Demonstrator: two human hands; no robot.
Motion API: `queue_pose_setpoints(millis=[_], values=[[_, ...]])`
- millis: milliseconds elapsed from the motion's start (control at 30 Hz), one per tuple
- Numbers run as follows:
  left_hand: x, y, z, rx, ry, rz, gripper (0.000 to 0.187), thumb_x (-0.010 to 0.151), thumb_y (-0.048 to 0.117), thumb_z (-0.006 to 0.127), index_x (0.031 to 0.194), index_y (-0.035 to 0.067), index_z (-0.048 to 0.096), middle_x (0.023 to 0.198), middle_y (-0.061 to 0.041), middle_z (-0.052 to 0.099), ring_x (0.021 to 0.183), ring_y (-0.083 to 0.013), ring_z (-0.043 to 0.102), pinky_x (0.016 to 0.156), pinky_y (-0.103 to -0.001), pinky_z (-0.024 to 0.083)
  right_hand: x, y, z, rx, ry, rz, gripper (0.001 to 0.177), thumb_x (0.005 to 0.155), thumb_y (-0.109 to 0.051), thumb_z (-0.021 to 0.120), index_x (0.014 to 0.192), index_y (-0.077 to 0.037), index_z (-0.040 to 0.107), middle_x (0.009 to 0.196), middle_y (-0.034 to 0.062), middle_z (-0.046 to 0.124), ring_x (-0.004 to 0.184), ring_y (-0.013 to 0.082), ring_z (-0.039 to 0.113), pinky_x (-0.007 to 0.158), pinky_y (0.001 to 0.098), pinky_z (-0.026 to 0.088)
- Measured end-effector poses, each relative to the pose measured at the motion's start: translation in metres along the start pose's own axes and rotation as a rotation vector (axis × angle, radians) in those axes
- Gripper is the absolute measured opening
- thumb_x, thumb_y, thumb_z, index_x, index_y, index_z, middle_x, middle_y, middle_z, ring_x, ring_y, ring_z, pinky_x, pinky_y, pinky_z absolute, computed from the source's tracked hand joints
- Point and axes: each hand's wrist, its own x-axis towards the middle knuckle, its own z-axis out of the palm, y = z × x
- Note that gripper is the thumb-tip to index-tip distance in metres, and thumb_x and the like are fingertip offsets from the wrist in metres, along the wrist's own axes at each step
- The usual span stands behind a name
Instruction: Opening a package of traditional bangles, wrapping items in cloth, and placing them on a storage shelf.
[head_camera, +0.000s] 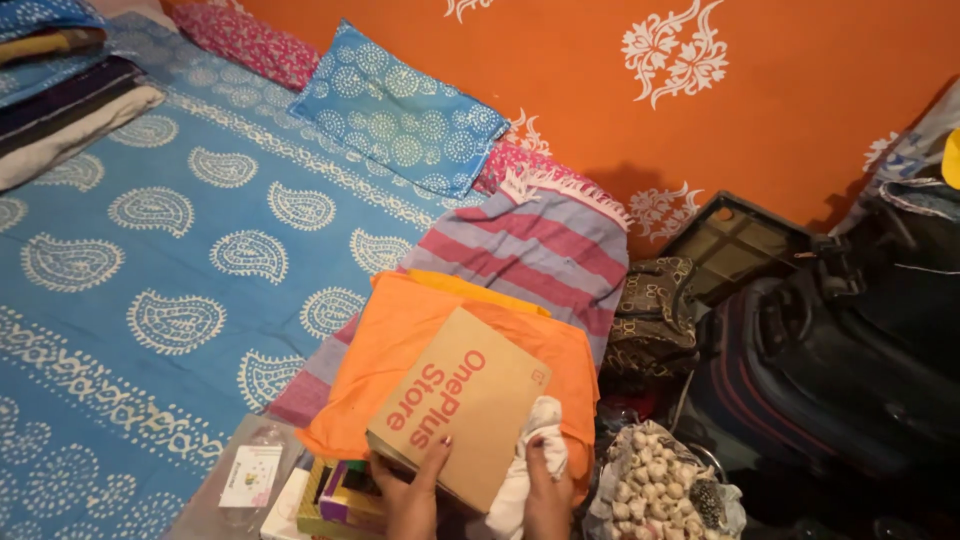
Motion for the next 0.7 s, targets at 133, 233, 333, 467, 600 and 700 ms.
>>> queue_pose_setpoints(millis=[133, 233, 333, 467, 600, 700], values=[[-0.003, 0.025, -0.005, 0.093, -0.030, -0.079, 0.119, 0.063, 0.004, 0.086, 0.159, 0.008, 0.015, 0.133, -0.019, 0.058, 0.116, -0.0282, 0.061, 0.094, -0.044, 0.054, -0.011, -0.050, 0.040, -0.166, 0.066, 0.045, 0.042, 0.096, -0.021, 0.063, 0.130, 0.004, 0.064, 0.124, 0.0119, 0.072, 0.109, 0.0196, 0.069, 0.091, 0.0330, 0.053], [-0.008, 0.052, -0.003, -0.080, -0.108, -0.159, 0.108, 0.062, 0.002, 0.081, 0.154, 0.007, 0.024, 0.127, -0.020, 0.059, 0.111, -0.0297, 0.064, 0.088, -0.046, 0.057, 0.020, -0.072, 0.046, -0.192, 0.161, 0.087, 0.041, 0.095, -0.023, 0.064, 0.130, -0.002, 0.064, 0.123, 0.0063, 0.072, 0.106, 0.0169, 0.069, 0.088, 0.0309, 0.053], [0.007, 0.058, -0.015, 0.056, -0.170, -0.046, 0.108, 0.066, 0.002, 0.084, 0.153, 0.006, 0.021, 0.125, -0.023, 0.064, 0.108, -0.0315, 0.069, 0.089, -0.043, 0.058, 0.048, -0.093, 0.049, -0.263, 0.333, 0.147, 0.040, 0.096, -0.025, 0.069, 0.128, -0.001, 0.068, 0.114, 0.0094, 0.073, 0.096, 0.0205, 0.068, 0.081, 0.0339, 0.054], [-0.015, 0.118, 0.002, 0.136, -0.193, -0.197, 0.097, 0.071, 0.014, 0.081, 0.152, 0.011, 0.029, 0.125, -0.017, 0.065, 0.107, -0.0273, 0.068, 0.086, -0.043, 0.057, 0.017, -0.145, 0.093, -0.466, 0.194, -0.032, 0.040, 0.091, -0.023, 0.070, 0.126, -0.005, 0.066, 0.111, 0.0096, 0.075, 0.094, 0.0206, 0.072, 0.079, 0.0342, 0.056], [-0.004, 0.110, -0.004, 0.210, -0.184, -0.245, 0.095, 0.072, 0.024, 0.081, 0.153, 0.014, 0.031, 0.125, -0.015, 0.065, 0.108, -0.0274, 0.067, 0.085, -0.044, 0.058, -0.037, -0.122, 0.128, -1.120, -0.321, -0.687, 0.050, 0.072, -0.010, 0.071, 0.122, -0.010, 0.067, 0.117, 0.0152, 0.068, 0.110, 0.0342, 0.066, 0.089, 0.0425, 0.056], [0.003, 0.106, -0.010, 0.296, -0.156, -0.245, 0.102, 0.073, 0.025, 0.084, 0.155, 0.016, 0.025, 0.128, -0.014, 0.065, 0.109, -0.0264, 0.068, 0.088, -0.042, 0.057, -0.034, -0.121, 0.140, -1.380, -0.336, -0.747, 0.056, 0.067, -0.010, 0.069, 0.123, -0.014, 0.066, 0.111, 0.0112, 0.066, 0.108, 0.0340, 0.065, 0.085, 0.0436, 0.056]])
